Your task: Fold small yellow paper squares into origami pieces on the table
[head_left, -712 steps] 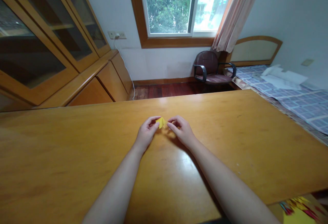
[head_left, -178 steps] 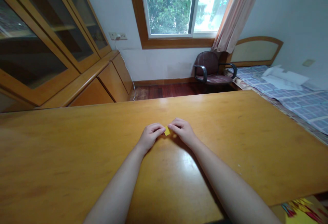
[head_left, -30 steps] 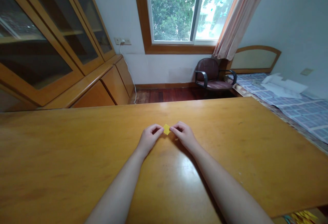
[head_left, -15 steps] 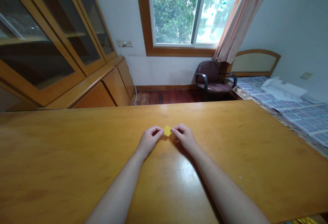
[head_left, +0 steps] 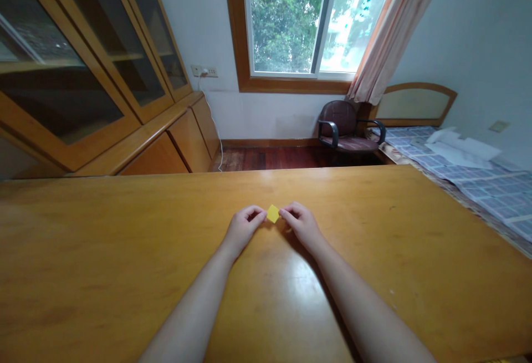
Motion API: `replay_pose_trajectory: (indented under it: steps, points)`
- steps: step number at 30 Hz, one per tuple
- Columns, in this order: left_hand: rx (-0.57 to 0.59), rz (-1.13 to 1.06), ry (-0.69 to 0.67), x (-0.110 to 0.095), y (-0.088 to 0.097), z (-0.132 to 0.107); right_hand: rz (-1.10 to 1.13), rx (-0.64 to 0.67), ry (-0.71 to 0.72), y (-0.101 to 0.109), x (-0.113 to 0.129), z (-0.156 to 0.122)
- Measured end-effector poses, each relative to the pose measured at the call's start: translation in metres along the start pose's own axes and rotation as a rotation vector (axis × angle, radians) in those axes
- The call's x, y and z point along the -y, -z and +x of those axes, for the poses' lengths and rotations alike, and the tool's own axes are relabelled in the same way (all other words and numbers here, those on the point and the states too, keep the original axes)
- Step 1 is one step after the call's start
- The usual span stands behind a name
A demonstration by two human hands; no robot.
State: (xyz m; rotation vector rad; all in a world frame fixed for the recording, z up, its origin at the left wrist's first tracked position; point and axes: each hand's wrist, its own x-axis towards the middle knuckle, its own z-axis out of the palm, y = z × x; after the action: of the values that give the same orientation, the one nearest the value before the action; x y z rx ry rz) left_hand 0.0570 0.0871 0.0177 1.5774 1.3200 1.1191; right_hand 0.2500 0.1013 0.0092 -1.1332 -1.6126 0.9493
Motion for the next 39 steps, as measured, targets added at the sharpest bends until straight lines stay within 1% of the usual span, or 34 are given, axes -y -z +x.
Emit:
replay_pose_trajectory:
  steps: [16, 25, 33, 39]
  points:
    - [-0.011, -0.001, 0.015, -0.0038, -0.0001, -0.0011, 0.003, 0.011, -0.004, -0.0007, -0.0005, -0.0005]
    - [-0.004, 0.001, 0.013, -0.0004, -0.0003, -0.001, -0.007, 0.017, 0.003, -0.0006, -0.0005, 0.0008]
    - [-0.004, 0.0, 0.021, -0.0044, 0.0005, -0.0012, 0.011, 0.015, -0.004, -0.0009, -0.0009, 0.0005]
    - [-0.002, 0.0, 0.019, -0.0024, 0.0006, -0.0005, 0.009, 0.015, -0.005, -0.0012, -0.0004, 0.0006]
